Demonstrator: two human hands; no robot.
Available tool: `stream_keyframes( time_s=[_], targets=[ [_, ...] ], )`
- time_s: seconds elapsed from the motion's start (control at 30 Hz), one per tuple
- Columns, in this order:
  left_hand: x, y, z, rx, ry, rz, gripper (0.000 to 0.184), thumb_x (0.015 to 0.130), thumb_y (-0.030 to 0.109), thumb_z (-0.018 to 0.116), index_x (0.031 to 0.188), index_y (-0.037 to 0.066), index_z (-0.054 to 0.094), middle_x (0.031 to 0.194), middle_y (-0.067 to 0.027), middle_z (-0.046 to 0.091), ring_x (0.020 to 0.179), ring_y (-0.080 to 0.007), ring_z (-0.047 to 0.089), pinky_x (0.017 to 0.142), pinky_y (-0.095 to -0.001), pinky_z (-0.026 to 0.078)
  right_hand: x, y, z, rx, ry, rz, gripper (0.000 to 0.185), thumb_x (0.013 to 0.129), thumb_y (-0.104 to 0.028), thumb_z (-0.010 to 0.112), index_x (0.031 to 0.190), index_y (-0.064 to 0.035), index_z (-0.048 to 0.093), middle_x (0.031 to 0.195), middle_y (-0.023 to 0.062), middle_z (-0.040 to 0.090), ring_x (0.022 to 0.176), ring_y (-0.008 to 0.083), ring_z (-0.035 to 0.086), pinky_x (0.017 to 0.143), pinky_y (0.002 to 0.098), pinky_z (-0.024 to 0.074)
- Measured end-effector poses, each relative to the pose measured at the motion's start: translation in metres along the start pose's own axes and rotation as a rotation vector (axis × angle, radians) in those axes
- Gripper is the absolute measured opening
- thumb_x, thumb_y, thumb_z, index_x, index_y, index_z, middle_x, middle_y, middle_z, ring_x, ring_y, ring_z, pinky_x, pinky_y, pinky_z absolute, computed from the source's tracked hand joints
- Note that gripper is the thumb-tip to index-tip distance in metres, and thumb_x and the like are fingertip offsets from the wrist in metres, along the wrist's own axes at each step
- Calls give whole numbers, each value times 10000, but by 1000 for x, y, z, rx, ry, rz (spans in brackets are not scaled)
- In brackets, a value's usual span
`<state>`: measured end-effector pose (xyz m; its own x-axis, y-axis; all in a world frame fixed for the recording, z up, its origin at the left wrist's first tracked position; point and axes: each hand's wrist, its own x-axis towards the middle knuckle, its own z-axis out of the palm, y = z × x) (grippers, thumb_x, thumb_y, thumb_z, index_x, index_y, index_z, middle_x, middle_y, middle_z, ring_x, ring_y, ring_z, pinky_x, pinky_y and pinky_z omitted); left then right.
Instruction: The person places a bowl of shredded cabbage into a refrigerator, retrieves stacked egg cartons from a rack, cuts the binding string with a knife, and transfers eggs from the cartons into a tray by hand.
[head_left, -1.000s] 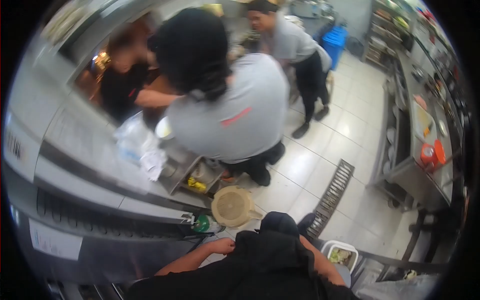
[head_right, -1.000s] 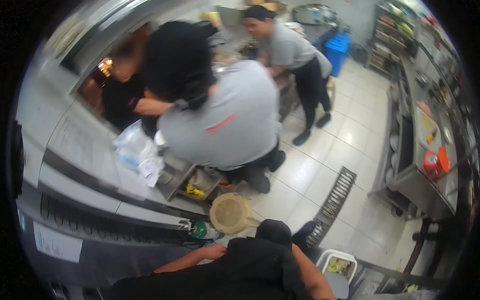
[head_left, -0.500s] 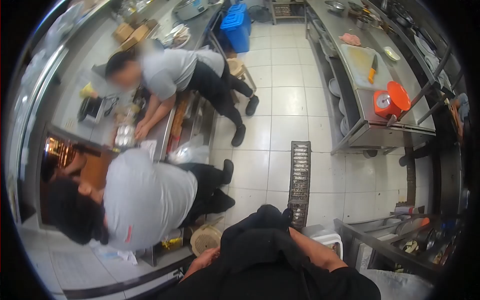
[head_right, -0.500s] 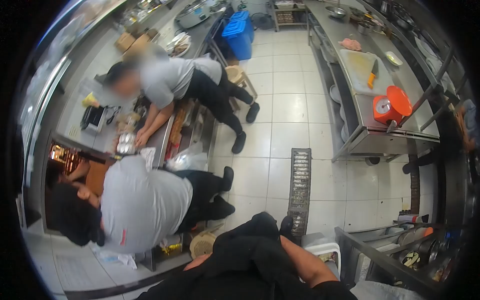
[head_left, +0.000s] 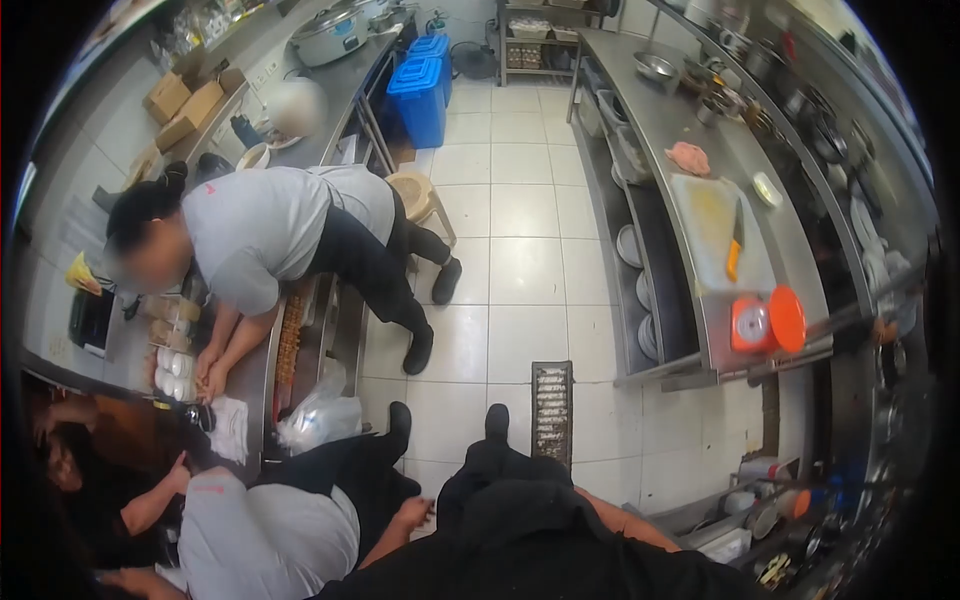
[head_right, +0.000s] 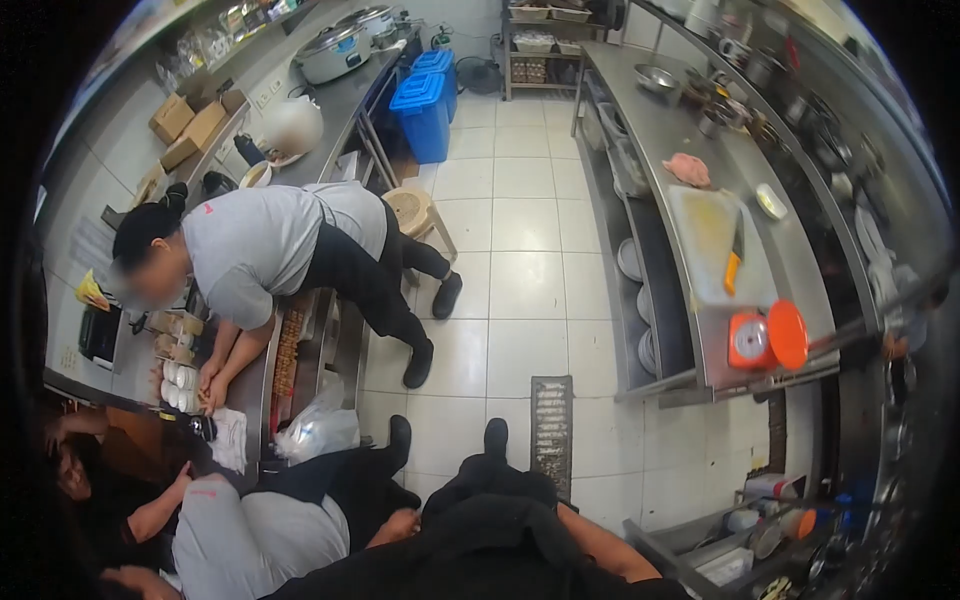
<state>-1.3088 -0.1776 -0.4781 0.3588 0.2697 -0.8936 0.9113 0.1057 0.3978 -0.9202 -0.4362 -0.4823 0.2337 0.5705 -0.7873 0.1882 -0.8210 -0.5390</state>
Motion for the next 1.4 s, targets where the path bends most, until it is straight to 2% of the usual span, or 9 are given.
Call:
stream_keyframes(
  time_s=[0.07, 0.27, 0.43, 0.6, 0.73, 0.93, 1.03, 1.13, 1.4],
  targets=[
    [39, 79, -24, -346, 98, -84, 386, 1015, 408, 623, 1141, 53, 706, 1021, -76, 757, 760, -201, 673, 635, -363, 534, 22, -11, -29, -6, 15, 32, 458, 961, -380, 663, 1245, -26, 728, 1225, 274, 725, 1171, 428, 679, 1027, 467, 525],
    [100, 195, -73, -548, 198, 48, 347, 1009, 357, 616, 1200, 73, 673, 1047, -77, 753, 770, -180, 665, 633, -333, 521, 88, -72, -106, -30, 38, 39, 448, 965, -372, 660, 1242, -28, 732, 1228, 274, 725, 1179, 426, 678, 1026, 468, 526],
    [130, 209, -92, -301, 69, -130, 404, 1011, 409, 622, 1189, 52, 689, 1090, -95, 752, 832, -208, 688, 681, -369, 554, 124, -124, -182, -40, 31, -20, 439, 968, -365, 658, 1240, -30, 735, 1230, 273, 725, 1185, 425, 678, 1025, 469, 527],
    [172, 225, -120, -164, -51, -364, 485, 1038, 447, 572, 1278, 35, 660, 1223, -127, 728, 1034, -277, 703, 829, -440, 579, 174, -143, -268, -42, 36, -60, 430, 971, -359, 655, 1237, -31, 739, 1232, 273, 724, 1191, 423, 677, 1025, 470, 528],
    [217, 303, -163, 101, -36, -102, 444, 1026, 434, 586, 1247, 55, 654, 1201, -108, 733, 1023, -263, 702, 850, -440, 570, 221, -130, -362, -56, 62, -58, 423, 974, -353, 654, 1235, -32, 741, 1234, 272, 724, 1196, 422, 676, 1024, 471, 528],
    [237, 516, -191, -226, 160, -109, 361, 1005, 398, 640, 1142, 66, 676, 1034, -83, 734, 820, -211, 686, 690, -391, 567, 259, -93, -519, 3, 150, 41, 413, 977, -345, 651, 1233, -34, 745, 1237, 271, 724, 1203, 420, 675, 1023, 472, 529],
    [252, 614, -218, -203, 209, 126, 346, 1033, 376, 634, 1147, 52, 677, 1009, -59, 728, 772, -171, 669, 616, -336, 536, 273, -86, -588, 79, 215, 98, 408, 979, -341, 650, 1231, -35, 747, 1238, 271, 724, 1207, 419, 674, 1023, 472, 530],
    [269, 696, -232, -257, 253, 125, 312, 1043, 369, 635, 1162, 82, 666, 972, -22, 705, 755, -147, 635, 636, -321, 535, 289, -81, -638, 147, 253, 138, 404, 981, -337, 648, 1230, -36, 749, 1239, 271, 724, 1210, 418, 674, 1022, 473, 530],
    [390, 708, -268, -54, 36, -80, 392, 1017, 461, 620, 1032, 78, 699, 873, -52, 693, 692, -186, 637, 565, -367, 544, 349, -82, -708, 199, 210, 162, 391, 986, -327, 645, 1226, -38, 755, 1243, 270, 724, 1220, 416, 672, 1021, 474, 532]
  ],
)
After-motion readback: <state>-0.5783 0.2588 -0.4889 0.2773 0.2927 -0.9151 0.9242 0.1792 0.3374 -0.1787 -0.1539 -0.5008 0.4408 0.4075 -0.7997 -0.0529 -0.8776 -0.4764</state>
